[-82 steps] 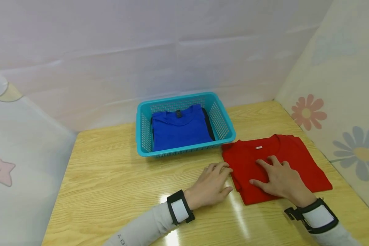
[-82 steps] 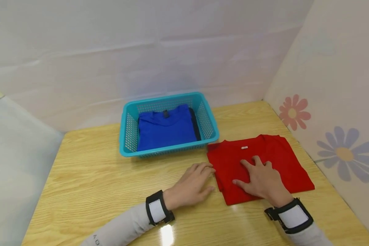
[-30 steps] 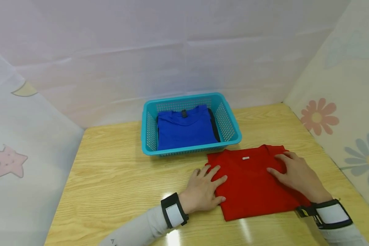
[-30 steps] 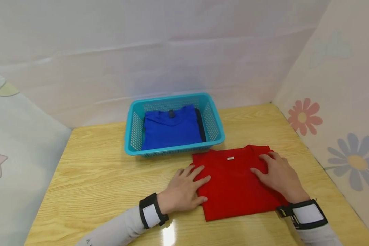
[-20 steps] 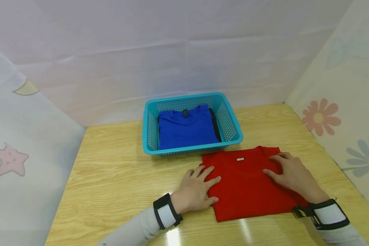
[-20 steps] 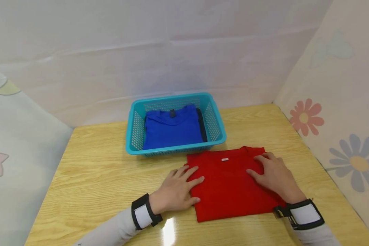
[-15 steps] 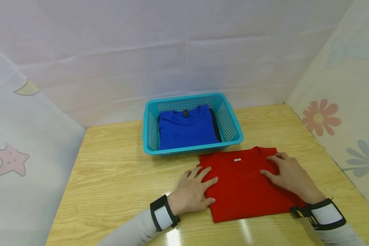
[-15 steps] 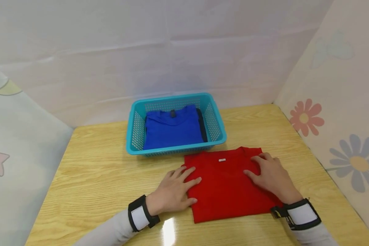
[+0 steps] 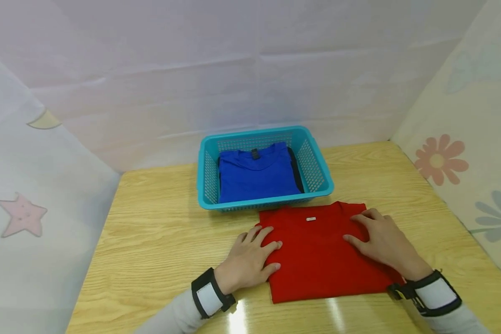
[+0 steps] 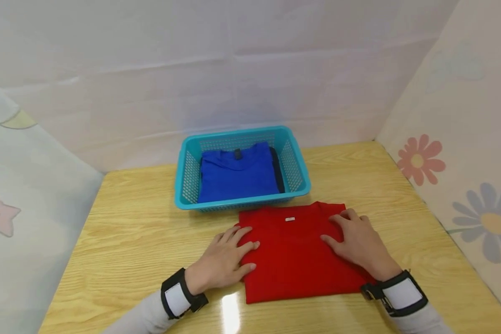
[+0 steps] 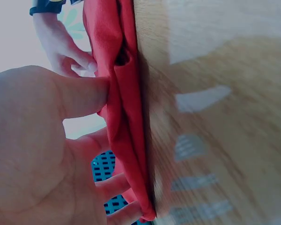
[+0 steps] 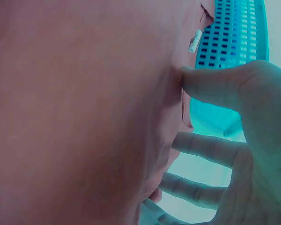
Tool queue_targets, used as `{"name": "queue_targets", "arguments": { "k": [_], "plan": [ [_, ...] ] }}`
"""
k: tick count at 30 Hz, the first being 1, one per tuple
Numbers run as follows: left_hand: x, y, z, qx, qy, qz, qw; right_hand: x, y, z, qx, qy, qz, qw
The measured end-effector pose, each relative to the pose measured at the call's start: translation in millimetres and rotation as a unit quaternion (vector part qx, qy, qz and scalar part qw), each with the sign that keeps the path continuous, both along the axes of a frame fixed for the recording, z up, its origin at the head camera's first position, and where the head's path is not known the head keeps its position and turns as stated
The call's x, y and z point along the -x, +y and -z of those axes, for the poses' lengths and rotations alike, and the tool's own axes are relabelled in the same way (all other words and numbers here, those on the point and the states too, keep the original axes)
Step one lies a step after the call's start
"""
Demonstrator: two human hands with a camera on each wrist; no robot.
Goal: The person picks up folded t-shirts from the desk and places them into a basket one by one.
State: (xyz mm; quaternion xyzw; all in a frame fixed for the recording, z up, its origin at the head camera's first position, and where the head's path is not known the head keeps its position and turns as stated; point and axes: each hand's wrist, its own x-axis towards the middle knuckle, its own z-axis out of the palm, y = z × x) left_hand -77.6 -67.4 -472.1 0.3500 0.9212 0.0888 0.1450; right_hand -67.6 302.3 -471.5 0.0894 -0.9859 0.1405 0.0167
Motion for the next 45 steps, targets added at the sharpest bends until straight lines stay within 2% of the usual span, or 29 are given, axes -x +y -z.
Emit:
{"name": "queue_targets", "arguments": {
  "k": [10,16,21,29,36,40,43,45],
  "plan": [
    [-2.5,-14,-1.8,-0.009,0.014,-0.031,0.9994,2.3,-15,-3.2,0.007,-0.006,-0.019,1.0],
    [-4.3,-29,-1.6,-0.029,0.023,-0.048,0.9982,3.3,-25,-7.4,0.026,-0.026,-0.036,0.999],
    [-8.6,-37,-2.6,-0.026,0.021,-0.064,0.9974,0.3,-37,-7.2,0.032,-0.044,-0.039,0.998],
    [-15.0,-43,-6.8,-0.01,0.03,-0.092,0.9953,-1.5,-50,-8.1,0.028,-0.045,-0.055,0.997],
    [-19.8,-52,-6.2,-0.02,0.032,-0.117,0.9925,-0.4,-57,-8.3,0.044,-0.047,-0.067,0.996],
    [-22.5,-57,-7.9,-0.033,0.036,-0.118,0.9918,0.0,-63,-7.7,0.051,-0.046,-0.076,0.995],
    [-24.4,-60,-9.2,-0.05,0.021,-0.126,0.9905,-0.6,-68,-7.5,0.057,-0.047,-0.078,0.994],
    [-24.9,-62,-9.5,-0.066,0.0,-0.144,0.9873,-1.1,-71,-7.6,0.058,-0.049,-0.076,0.994]
  ]
}}
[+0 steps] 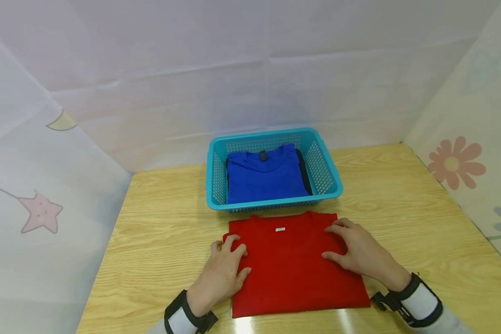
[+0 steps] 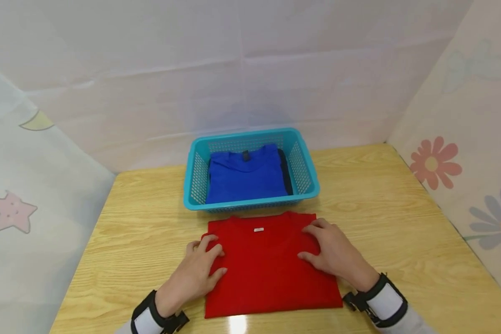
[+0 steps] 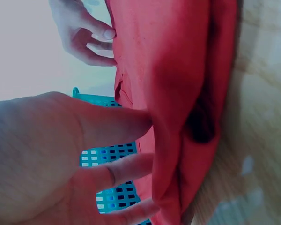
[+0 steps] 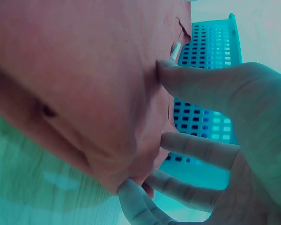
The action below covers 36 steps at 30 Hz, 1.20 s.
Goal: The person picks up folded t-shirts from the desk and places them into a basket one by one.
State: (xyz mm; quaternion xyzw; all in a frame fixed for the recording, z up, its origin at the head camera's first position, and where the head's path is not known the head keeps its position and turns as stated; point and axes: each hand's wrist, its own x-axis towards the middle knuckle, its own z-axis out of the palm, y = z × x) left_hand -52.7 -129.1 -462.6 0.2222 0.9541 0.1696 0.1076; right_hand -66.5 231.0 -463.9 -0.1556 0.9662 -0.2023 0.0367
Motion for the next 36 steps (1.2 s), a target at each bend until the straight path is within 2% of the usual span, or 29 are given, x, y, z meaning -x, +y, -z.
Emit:
{"name": "queue_targets", "arguments": {
  "k": [4,8,11,17,21,27,33,36],
  "plan": [
    [0.6,-3,0.5,-0.058,-0.036,-0.057,0.996,-0.7,-6,-0.2,0.007,-0.004,0.001,1.0],
    [2.8,-6,-0.1,-0.127,-0.036,-0.108,0.9854,-1.4,-10,-0.5,0.02,-0.005,0.003,1.0],
    [5.1,-8,0.4,-0.167,-0.029,-0.131,0.9768,-1.6,-12,-0.3,0.032,0.0,0.008,0.999],
    [11.9,-15,4.7,-0.218,-0.045,-0.172,0.9597,0.0,-13,-1.1,0.052,-0.001,0.026,0.998],
    [19.0,-20,8.4,-0.24,-0.071,-0.186,0.9501,2.7,-10,-2.3,0.081,-0.023,0.051,0.995],
    [25.2,-26,14.1,-0.293,-0.136,-0.212,0.9222,7.0,-5,-0.7,0.122,-0.077,0.095,0.985],
    [28.8,-30,9.7,-0.301,-0.176,-0.207,0.914,8.0,-1,2.9,0.168,-0.1,0.119,0.973],
    [30.4,-31,6.0,-0.296,-0.2,-0.201,0.9121,7.7,1,1.9,0.212,-0.122,0.123,0.962]
  ]
}}
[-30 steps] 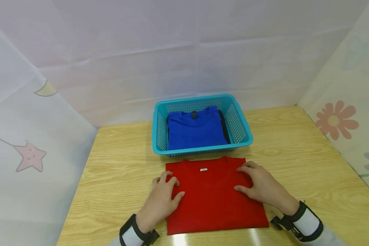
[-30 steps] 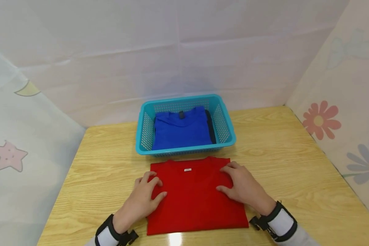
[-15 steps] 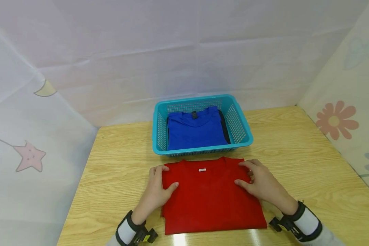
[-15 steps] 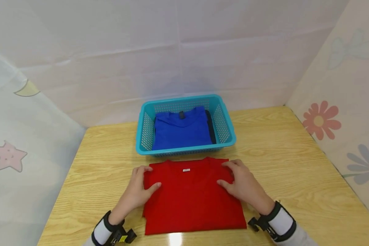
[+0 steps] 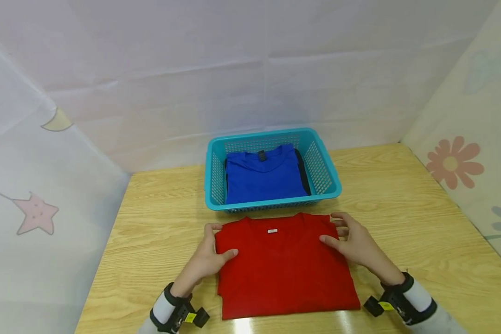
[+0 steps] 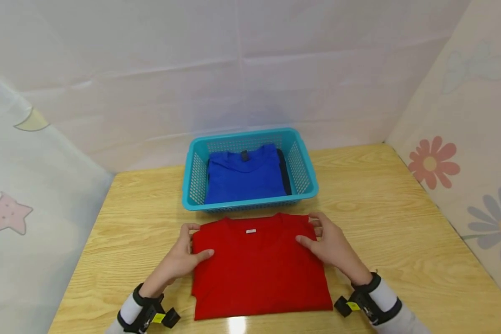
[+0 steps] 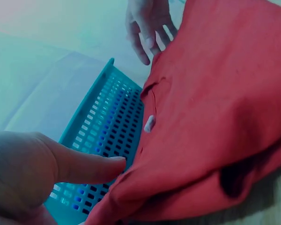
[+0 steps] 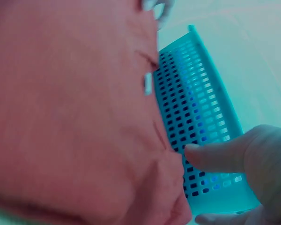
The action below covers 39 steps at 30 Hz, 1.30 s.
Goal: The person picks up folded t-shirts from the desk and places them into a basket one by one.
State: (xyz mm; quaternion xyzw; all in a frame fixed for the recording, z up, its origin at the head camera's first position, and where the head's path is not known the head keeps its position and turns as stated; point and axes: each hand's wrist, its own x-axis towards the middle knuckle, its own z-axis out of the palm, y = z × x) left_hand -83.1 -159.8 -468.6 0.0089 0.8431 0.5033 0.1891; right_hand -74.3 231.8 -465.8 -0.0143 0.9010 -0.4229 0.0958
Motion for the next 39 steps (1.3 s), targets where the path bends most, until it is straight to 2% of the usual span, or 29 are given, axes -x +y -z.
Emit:
{"name": "queue_targets", "arguments": {
  "k": [3,7,13,18,24,26,29,32,39],
  "plan": [
    [-0.5,-1,-4.1,-0.004,-0.015,0.012,0.9998,0.0,3,-4.2,0.052,-0.041,0.001,0.998],
    [-1.6,-2,-6.9,-0.025,-0.028,0.024,0.999,1.2,9,-6.5,0.1,-0.113,0.006,0.989],
    [-0.2,-7,-2.3,-0.042,-0.022,0.05,0.9976,5.2,14,-4.4,0.097,-0.175,-0.01,0.98],
    [-1.7,-8,-1.4,-0.029,-0.016,0.045,0.9984,4.6,13,-5.5,0.102,-0.187,-0.033,0.976],
    [-7.5,-6,-0.3,-0.025,-0.04,0.01,0.9988,0.7,12,-8.3,0.103,-0.176,-0.049,0.978],
    [-8.9,-6,0.4,-0.028,-0.054,0.007,0.9981,-0.9,12,-8.9,0.119,-0.184,-0.056,0.974],
    [-9.8,-9,2.4,-0.041,-0.073,0.02,0.9963,-2.9,13,-8.3,0.159,-0.204,-0.07,0.963],
    [-9.9,-13,4.8,-0.067,-0.086,0.047,0.9929,-4.3,14,-6.6,0.197,-0.218,-0.08,0.953],
    [-10.2,-19,7.6,-0.104,-0.095,0.087,0.9862,-4.0,16,-3.7,0.224,-0.223,-0.093,0.944]
  ]
}}
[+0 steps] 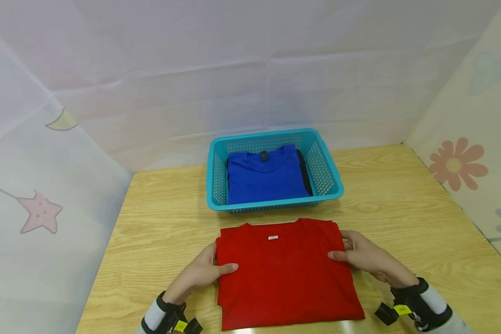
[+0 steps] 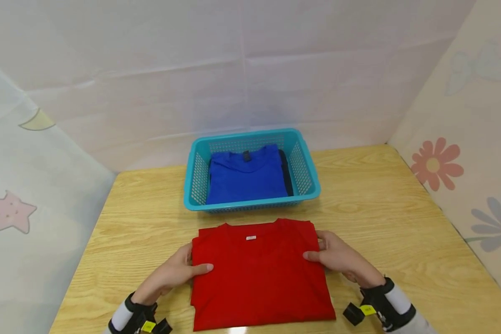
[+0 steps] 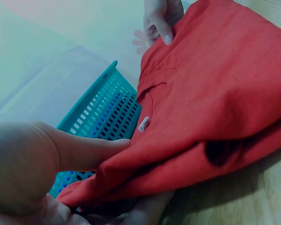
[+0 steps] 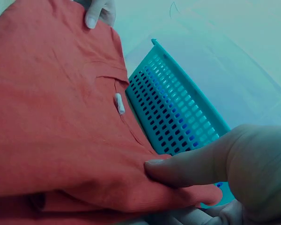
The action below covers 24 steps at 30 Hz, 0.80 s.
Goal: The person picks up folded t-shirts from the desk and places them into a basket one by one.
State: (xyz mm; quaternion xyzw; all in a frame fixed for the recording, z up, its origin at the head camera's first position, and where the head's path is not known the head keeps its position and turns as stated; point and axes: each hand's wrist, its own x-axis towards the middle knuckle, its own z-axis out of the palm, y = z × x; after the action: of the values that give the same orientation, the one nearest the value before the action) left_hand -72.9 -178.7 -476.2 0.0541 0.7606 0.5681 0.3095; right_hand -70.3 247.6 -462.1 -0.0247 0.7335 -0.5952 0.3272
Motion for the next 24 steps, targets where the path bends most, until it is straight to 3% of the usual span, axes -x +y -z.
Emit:
{"name": "queue_targets", "arguments": {
  "k": [4,12,24],
  "plan": [
    [0.1,1,0.1,-0.004,0.002,-0.002,1.0,0.1,0,-1.6,0.001,-0.011,0.004,1.0],
    [-1.2,2,-4.7,0.007,0.042,-0.018,0.9989,-2.3,-2,-9.5,0.012,-0.002,0.016,1.0],
    [-2.5,-9,-33.8,-0.059,0.005,-0.017,0.9981,-4.2,3,-33.8,0.035,0.043,0.004,0.998]
  ]
}}
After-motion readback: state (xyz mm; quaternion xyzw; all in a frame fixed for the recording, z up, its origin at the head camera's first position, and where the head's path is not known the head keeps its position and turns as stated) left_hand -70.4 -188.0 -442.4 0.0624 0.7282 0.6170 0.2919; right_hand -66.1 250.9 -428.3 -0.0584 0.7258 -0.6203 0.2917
